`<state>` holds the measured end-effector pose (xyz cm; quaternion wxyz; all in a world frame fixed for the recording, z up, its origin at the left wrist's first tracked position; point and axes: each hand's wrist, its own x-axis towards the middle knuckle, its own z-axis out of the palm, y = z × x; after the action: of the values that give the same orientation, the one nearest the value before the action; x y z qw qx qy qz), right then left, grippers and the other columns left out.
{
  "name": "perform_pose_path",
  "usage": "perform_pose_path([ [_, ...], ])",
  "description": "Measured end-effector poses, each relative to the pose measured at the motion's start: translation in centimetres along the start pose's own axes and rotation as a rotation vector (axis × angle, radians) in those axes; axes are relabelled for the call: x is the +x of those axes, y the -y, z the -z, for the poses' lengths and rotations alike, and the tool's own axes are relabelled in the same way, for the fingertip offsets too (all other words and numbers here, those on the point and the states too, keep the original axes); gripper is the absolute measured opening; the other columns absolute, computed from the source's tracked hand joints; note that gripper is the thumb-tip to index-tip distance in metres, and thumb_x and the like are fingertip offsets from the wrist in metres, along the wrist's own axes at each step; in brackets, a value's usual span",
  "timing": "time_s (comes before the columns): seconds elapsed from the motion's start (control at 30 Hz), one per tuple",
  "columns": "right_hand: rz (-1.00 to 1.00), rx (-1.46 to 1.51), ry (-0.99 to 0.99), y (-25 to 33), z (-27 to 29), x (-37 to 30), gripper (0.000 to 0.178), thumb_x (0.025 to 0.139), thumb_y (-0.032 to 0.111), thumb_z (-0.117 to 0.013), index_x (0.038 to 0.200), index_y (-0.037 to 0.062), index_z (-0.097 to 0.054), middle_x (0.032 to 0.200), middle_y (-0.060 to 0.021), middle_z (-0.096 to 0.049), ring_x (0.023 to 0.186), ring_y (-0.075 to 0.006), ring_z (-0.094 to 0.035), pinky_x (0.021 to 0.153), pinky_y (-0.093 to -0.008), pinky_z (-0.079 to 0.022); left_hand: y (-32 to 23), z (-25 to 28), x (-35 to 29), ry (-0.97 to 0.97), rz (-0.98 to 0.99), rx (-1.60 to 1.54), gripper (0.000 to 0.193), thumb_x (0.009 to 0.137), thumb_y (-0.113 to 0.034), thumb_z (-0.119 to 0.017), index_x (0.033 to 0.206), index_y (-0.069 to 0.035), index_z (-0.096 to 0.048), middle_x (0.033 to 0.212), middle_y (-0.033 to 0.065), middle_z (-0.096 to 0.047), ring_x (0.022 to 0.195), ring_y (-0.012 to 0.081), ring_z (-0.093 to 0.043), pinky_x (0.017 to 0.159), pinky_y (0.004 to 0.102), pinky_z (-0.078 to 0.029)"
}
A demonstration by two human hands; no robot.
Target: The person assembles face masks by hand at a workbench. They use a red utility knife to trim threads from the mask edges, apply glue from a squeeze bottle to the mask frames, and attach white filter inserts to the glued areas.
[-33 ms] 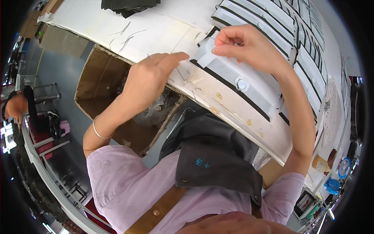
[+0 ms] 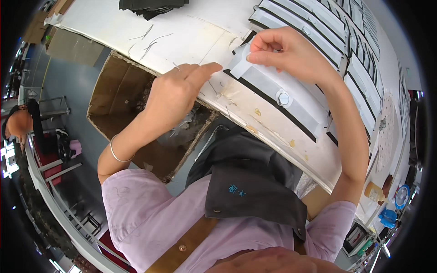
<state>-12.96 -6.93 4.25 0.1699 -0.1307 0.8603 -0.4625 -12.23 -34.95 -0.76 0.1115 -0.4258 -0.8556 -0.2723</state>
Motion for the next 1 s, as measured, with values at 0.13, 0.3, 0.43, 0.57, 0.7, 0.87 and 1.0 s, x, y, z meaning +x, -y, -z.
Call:
perform_pose_path([
  [0.13,-0.066,-0.075,-0.001,-0.2,-0.4,1.9,0.020,0.094,0.023,-0.071,0.085,0.0064,-0.065,0.071,0.0062,-0.057,0.063,-0.0028,-0.051,0.054,-0.0222,-0.041,0.4,-0.8,-0.3,0.030,0.119,-0.072,0.031,0.097,-0.003,-0.062,0.126,-0.010,-0.068,0.072,0.0095,-0.061,0.063,0.0197,-0.059,0.055,0.0333,-0.047],
  [0.3,-0.106,-0.074,-0.019,-0.5,-0.4,2.5,0.019,0.095,0.020,-0.071,0.085,0.0051,-0.065,0.072,0.0048,-0.059,0.063,-0.0035,-0.054,0.054,-0.0221,-0.044,1.0,-0.2,1.7,0.193,0.510,-0.607,0.028,0.107,-0.019,-0.054,0.125,-0.004,-0.069,0.062,-0.0059,-0.038,0.059,0.0043,-0.034,0.052,0.0245,-0.027],
  [0.43,-0.117,-0.048,-0.035,-0.4,-0.4,2.4,0.019,0.095,0.019,-0.071,0.084,0.0046,-0.064,0.072,0.0038,-0.059,0.062,-0.0039,-0.055,0.053,-0.0217,-0.045,2.0,-0.5,4.3,0.311,0.551,-0.739,0.035,0.107,-0.030,-0.056,0.115,-0.001,-0.074,0.064,-0.0094,-0.038,0.059,0.0033,-0.032,0.053,0.0232,-0.026],
  [0.57,-0.117,-0.049,-0.047,-0.7,-0.4,2.5,0.019,0.095,0.017,-0.071,0.084,0.0037,-0.063,0.071,0.0030,-0.058,0.061,-0.0046,-0.055,0.052,-0.0219,-0.046,2.5,-1.5,5.9,0.428,0.652,-0.757,0.036,0.104,-0.035,-0.061,0.106,-0.002,-0.075,0.064,-0.0094,-0.041,0.060,0.0027,-0.034,0.053,0.0228,-0.028],
  [0.7,-0.112,-0.044,-0.050,-0.8,-0.5,2.6,0.019,0.095,0.016,-0.070,0.083,0.0029,-0.063,0.071,0.0022,-0.058,0.060,-0.0053,-0.055,0.051,-0.0222,-0.046,2.8,-2.2,6.4,0.472,0.646,-0.790,0.037,0.102,-0.038,-0.065,0.095,-0.003,-0.075,0.064,-0.0096,-0.044,0.060,0.0024,-0.036,0.055,0.0222,-0.030],
  [0.87,-0.114,-0.018,-0.070,-1.0,-0.7,2.6,0.018,0.094,0.014,-0.070,0.083,0.0023,-0.063,0.070,0.0018,-0.058,0.059,-0.0054,-0.056,0.050,-0.0223,-0.047,2.9,-2.6,6.5,0.483,0.613,-0.786,0.037,0.102,-0.038,-0.066,0.089,-0.004,-0.073,0.065,-0.0096,-0.046,0.061,0.0021,-0.037,0.055,0.0218,-0.031],
  [1.0,-0.109,-0.062,-0.098,-1.2,-0.9,2.6,0.018,0.093,0.014,-0.071,0.083,0.0017,-0.063,0.070,0.0018,-0.058,0.058,-0.0054,-0.056,0.049,-0.0225,-0.047,3.0,-2.5,6.5,0.494,0.609,-0.799,0.037,0.102,-0.038,-0.066,0.087,-0.005,-0.072,0.066,-0.0094,-0.047,0.061,0.0020,-0.038,0.055,0.0219,-0.031],
])
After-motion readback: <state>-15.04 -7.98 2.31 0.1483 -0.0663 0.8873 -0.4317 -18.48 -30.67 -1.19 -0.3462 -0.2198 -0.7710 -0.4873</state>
